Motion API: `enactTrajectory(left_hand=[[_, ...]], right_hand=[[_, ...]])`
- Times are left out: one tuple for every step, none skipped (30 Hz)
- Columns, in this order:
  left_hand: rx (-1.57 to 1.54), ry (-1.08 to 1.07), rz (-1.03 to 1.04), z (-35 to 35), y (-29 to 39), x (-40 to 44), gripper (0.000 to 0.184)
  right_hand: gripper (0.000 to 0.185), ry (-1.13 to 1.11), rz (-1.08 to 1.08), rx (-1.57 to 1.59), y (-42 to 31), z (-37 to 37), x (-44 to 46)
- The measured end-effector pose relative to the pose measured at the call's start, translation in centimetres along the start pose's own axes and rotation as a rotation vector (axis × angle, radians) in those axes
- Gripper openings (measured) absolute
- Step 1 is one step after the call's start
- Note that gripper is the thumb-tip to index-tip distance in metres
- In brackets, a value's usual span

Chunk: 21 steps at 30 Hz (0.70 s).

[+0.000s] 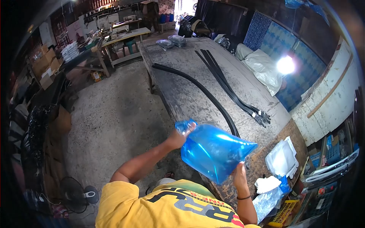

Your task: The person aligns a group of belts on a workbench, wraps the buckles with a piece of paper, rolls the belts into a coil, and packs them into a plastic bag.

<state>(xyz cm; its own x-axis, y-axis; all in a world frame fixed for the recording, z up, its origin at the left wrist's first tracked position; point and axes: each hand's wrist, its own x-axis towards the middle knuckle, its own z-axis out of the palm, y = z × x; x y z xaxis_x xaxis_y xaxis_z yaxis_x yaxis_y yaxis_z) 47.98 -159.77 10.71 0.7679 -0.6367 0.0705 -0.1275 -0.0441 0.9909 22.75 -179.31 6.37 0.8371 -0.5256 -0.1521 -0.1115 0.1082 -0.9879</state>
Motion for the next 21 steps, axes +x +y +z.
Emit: enactTrajectory(left_hand=[[-0.287,-0.002,-0.234,-0.5,-0.1,0.3,0.024],[-0.747,-0.082,-0.332,-1.2,-1.1,0.6,0.02],[-0.744,-0.082,-0.334,-1.3,-1.8,0.7,0.02],[-0.731,-0.059,-0.391,-1.3,-2.4,0.6,0.019],[-0.718,-0.039,-0.448,-1.1,-3.1,0.6,0.018],[-0.701,-0.05,-0.493,-0.6,-4.0,0.9,0.019],[-0.699,-0.055,-0.495,-0.1,-4.7,0.9,0.019],[-0.642,-0.104,-0.475,0.4,-4.8,0.6,0.021],[-0.584,-0.153,-0.454,0.7,-5.0,0.4,0.025],[-0.619,-0.151,-0.451,0.7,-5.0,0.3,0.027],[-0.618,-0.152,-0.449,0.8,-5.5,0.4,0.027],[-0.631,-0.109,-0.378,1.1,-6.1,0.5,0.031],[-0.642,-0.067,-0.308,1.3,-6.5,0.6,0.034],[-0.641,-0.067,-0.308,1.7,-5.4,0.6,0.034],[-0.449,0.071,-0.231,2.3,-4.0,0.7,0.036],[-0.255,0.208,-0.152,2.7,-2.7,0.8,0.038],[-0.256,0.209,-0.15,2.8,-2.0,0.8,0.038],[-0.028,0.178,-0.073,2.8,-1.4,0.9,0.038],[0.202,0.145,0.003,2.9,-1.2,1.0,0.039],[0.066,0.19,0.154,3.6,-1.5,1.1,0.04],[0.066,0.189,0.154,3.7,-1.4,1.3,0.04]], right_hand=[[0.057,-0.001,0.056,-0.065,-1.2,0.2,-0.7],[0.056,0.022,-0.185,-0.135,-3.2,0.9,-1.3],[0.056,0.046,-0.426,-0.205,-4.4,1.4,-1.4],[0.056,0.049,-0.424,-0.202,-4.3,1.0,-0.9],[0.057,0.099,-0.797,-0.672,-3.9,-0.1,-0.1],[0.06,0.149,-1.156,-1.154,-3.8,-1.0,0.3],[0.06,0.154,-1.152,-1.155,-4.1,-1.3,0.5],[0.063,0.086,-1.177,-1.222,-4.6,-1.5,0.7],[0.066,0.018,-1.199,-1.288,-5.0,-1.6,1.0],[0.066,0.022,-1.25,-1.324,-5.4,-1.9,1.4],[0.066,0.024,-1.251,-1.324,-5.9,-1.8,1.6],[0.066,0.0,-1.189,-1.246,-6.6,-1.6,1.6],[0.067,-0.024,-1.126,-1.167,-6.9,-1.4,1.5],[0.07,0.101,-1.117,-1.174,-5.6,-2.0,2.9],[0.07,0.103,-1.117,-1.174,-4.3,-1.8,3.0],[0.071,-0.043,-0.872,-0.602,-2.9,-1.2,2.5],[0.07,-0.075,-0.704,-0.38,-2.3,-0.7,2.6],[0.07,-0.08,-0.541,-0.114,-1.7,-0.2,2.8],[0.071,-0.048,-0.399,0.143,-1.0,0.3,3.0],[0.08,-0.013,-0.354,0.017,-1.1,0.4,2.7],[0.095,0.024,-0.307,-0.109,-1.1,0.4,2.4]])
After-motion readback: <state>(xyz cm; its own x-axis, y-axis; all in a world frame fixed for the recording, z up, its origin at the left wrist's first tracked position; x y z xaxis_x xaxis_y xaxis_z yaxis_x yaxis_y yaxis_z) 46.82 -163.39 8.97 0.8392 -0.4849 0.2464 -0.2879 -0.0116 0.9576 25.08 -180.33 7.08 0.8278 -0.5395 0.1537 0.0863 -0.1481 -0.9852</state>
